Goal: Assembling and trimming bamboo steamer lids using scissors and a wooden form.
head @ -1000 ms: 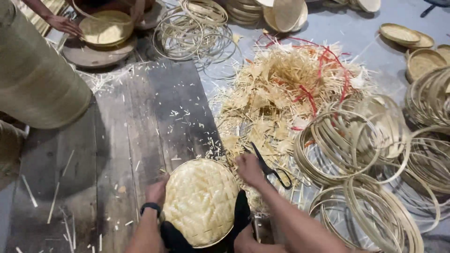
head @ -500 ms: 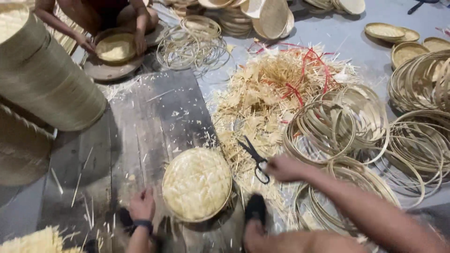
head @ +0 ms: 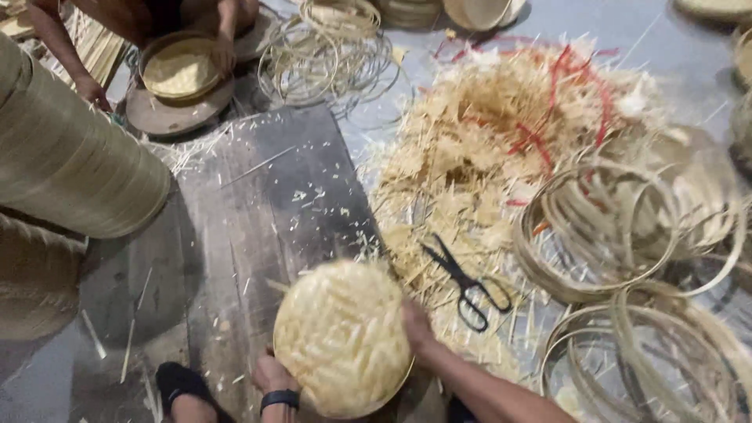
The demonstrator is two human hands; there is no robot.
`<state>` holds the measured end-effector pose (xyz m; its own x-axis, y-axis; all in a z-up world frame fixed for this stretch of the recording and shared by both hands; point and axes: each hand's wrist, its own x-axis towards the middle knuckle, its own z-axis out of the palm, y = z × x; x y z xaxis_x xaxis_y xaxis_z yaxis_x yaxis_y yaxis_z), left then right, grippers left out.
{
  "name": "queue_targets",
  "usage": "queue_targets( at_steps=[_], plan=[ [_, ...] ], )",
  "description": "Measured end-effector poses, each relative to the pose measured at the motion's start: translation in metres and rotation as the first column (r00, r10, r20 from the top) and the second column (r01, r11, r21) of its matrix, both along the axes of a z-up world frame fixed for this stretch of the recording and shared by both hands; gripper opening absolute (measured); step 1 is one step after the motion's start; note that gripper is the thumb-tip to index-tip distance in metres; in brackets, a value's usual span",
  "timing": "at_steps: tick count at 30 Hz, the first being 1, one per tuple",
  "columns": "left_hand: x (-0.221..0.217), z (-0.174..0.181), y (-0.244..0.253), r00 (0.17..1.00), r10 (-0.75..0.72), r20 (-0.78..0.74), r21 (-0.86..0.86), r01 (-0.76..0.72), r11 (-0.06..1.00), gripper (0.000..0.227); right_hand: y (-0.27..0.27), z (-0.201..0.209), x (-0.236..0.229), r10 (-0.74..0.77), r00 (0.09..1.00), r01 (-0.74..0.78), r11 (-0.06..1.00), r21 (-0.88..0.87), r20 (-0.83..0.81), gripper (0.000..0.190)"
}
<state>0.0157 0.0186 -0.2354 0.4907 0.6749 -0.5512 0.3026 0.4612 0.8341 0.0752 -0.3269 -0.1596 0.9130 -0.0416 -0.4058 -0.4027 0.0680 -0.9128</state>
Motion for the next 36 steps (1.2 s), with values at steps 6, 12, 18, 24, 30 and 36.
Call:
queue_targets(
  at_steps=[6, 12, 18, 24, 30, 36],
  plan=[
    [-0.028, 0.212, -0.021, 0.886, 0.041, 0.463, -0.378, 0.155, 0.913, 0.064, -0.023, 0.184, -0.010, 0.105, 0.994, -0.103, 0.993, 0.058, -0.032, 0.067],
    [-0.003, 0.145, -0.025, 0.930, -0.317, 0.189, -0.396, 0.367, 0.842, 0.066, -0.030, 0.103, -0.041, 0.195, 0.972, -0.190, 0.980, 0.052, -0.127, 0.063],
    [0.014, 0.094, -0.082, 0.846, -0.245, -0.474, 0.630, 0.520, 0.577, 0.081, -0.112, 0.096, -0.016, 0.024, 0.978, -0.153, 0.762, -0.630, -0.209, 0.055],
    [0.059, 0.113, -0.205, 0.577, -0.172, -0.799, 0.379, 0.704, 0.600, 0.145, -0.232, -0.024, 0.010, 0.294, 0.951, -0.168, 0.230, -0.958, -0.096, 0.062],
    [0.064, 0.045, -0.225, 0.674, -0.078, -0.735, 0.522, 0.635, 0.570, 0.134, -0.197, 0.027, 0.020, 0.301, 0.933, -0.255, 0.165, -0.953, -0.197, 0.067],
    [0.038, 0.121, -0.231, 0.735, -0.324, -0.596, 0.766, 0.641, 0.044, 0.118, -0.194, 0.001, 0.022, 0.239, 0.877, -0.465, 0.199, -0.863, -0.417, 0.074]
  ],
)
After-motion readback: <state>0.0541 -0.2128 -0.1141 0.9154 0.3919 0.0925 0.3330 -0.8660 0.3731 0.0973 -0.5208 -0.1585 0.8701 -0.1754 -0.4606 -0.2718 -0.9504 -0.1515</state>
